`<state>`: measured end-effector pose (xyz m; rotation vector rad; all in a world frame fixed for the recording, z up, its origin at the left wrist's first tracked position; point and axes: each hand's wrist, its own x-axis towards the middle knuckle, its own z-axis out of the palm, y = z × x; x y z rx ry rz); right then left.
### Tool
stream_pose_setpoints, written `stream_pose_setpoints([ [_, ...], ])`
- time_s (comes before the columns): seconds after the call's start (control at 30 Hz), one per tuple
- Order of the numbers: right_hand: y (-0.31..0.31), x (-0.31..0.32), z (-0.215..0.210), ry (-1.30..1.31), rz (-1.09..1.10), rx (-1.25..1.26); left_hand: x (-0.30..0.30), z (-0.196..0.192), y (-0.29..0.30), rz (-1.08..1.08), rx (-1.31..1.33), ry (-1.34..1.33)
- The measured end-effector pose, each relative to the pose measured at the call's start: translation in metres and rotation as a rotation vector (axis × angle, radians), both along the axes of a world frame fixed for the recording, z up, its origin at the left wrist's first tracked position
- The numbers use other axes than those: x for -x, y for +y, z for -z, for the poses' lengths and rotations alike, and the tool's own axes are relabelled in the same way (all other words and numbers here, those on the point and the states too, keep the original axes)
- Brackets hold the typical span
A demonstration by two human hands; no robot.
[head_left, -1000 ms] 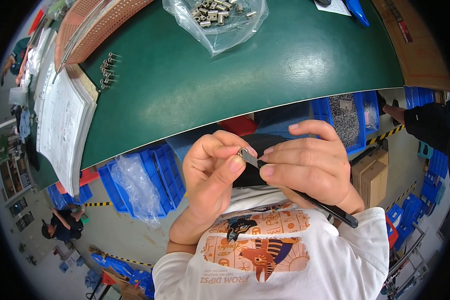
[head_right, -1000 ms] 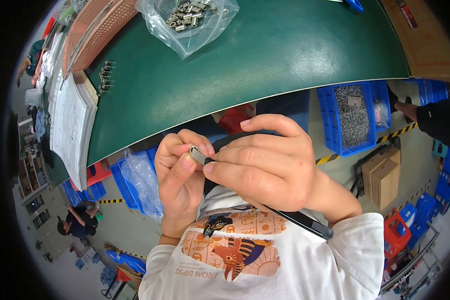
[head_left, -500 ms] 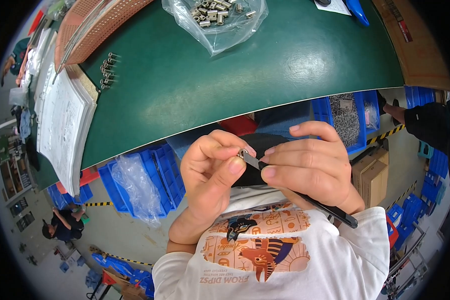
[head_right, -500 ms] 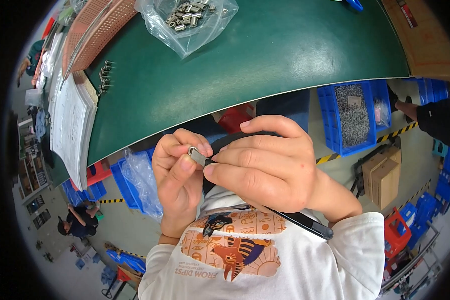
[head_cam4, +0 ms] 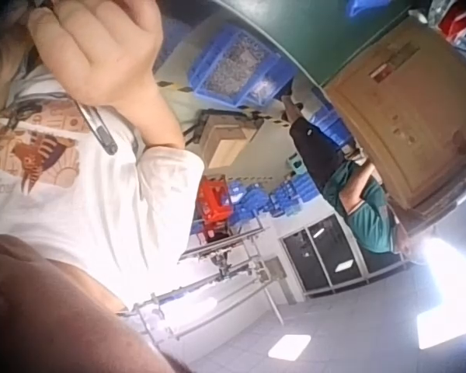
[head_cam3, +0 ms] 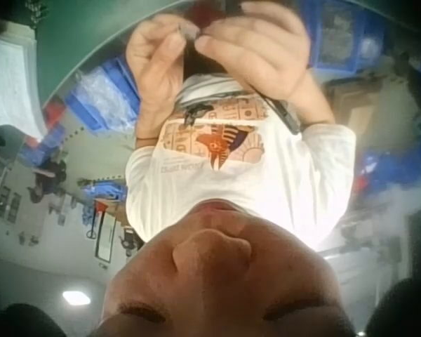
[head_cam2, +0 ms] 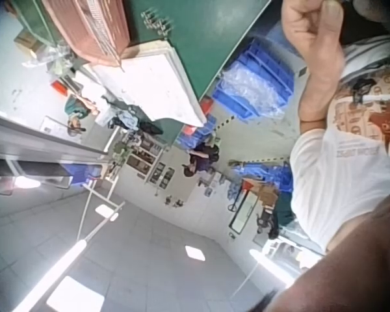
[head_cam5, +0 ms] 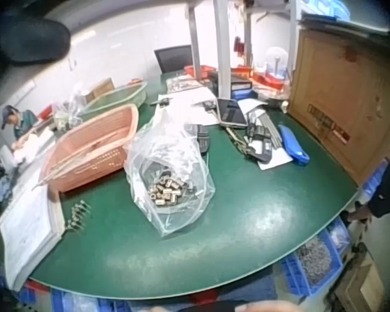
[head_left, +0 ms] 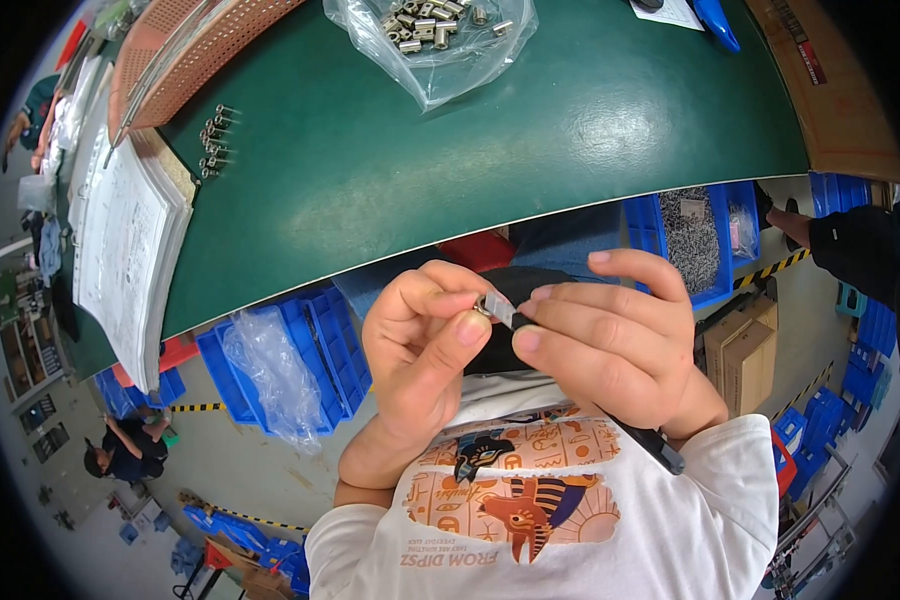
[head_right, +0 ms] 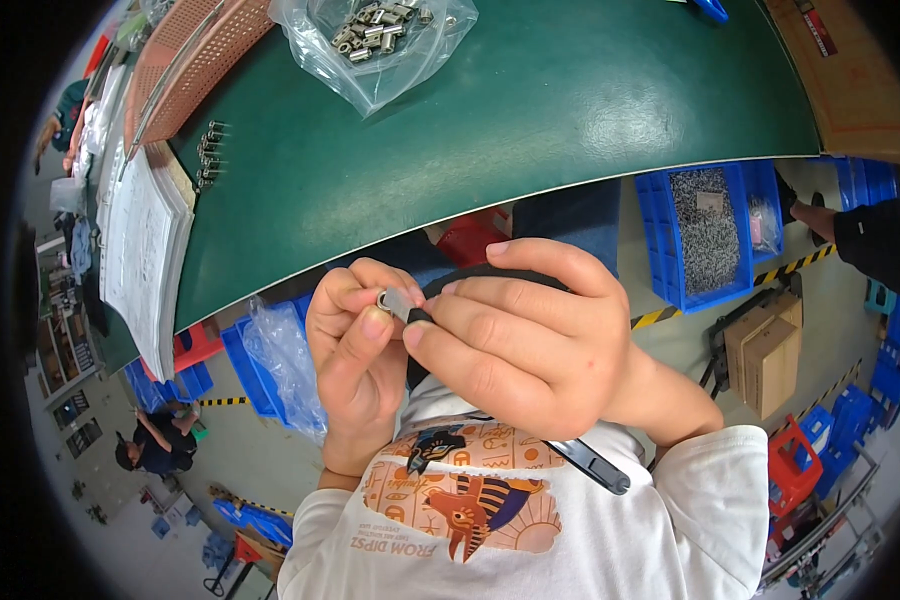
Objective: The person is using a utility knife to clean or debur small circular metal components at an assembly workbench.
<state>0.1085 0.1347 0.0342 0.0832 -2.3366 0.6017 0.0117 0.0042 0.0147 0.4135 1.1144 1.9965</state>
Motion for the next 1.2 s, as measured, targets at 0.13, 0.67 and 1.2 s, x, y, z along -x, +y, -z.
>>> stream_pose_setpoints([
  [0.13, 0.0023, -0.002, -0.0001, -0.013, -0.046, 0.075, 0.0016, 0.0035, -0.0002, -0.013, -0.033, -0.033],
  [0.67, 0.0015, 0.0003, 0.0011, 0.005, -0.032, 0.042, 0.0021, 0.0055, -0.0002, 0.005, -0.098, -0.095],
  [1.2, 0.0026, -0.0004, -0.0016, 0.009, -0.053, 0.205, 0.0011, -0.001, -0.0006, 0.023, 0.002, -0.114],
])
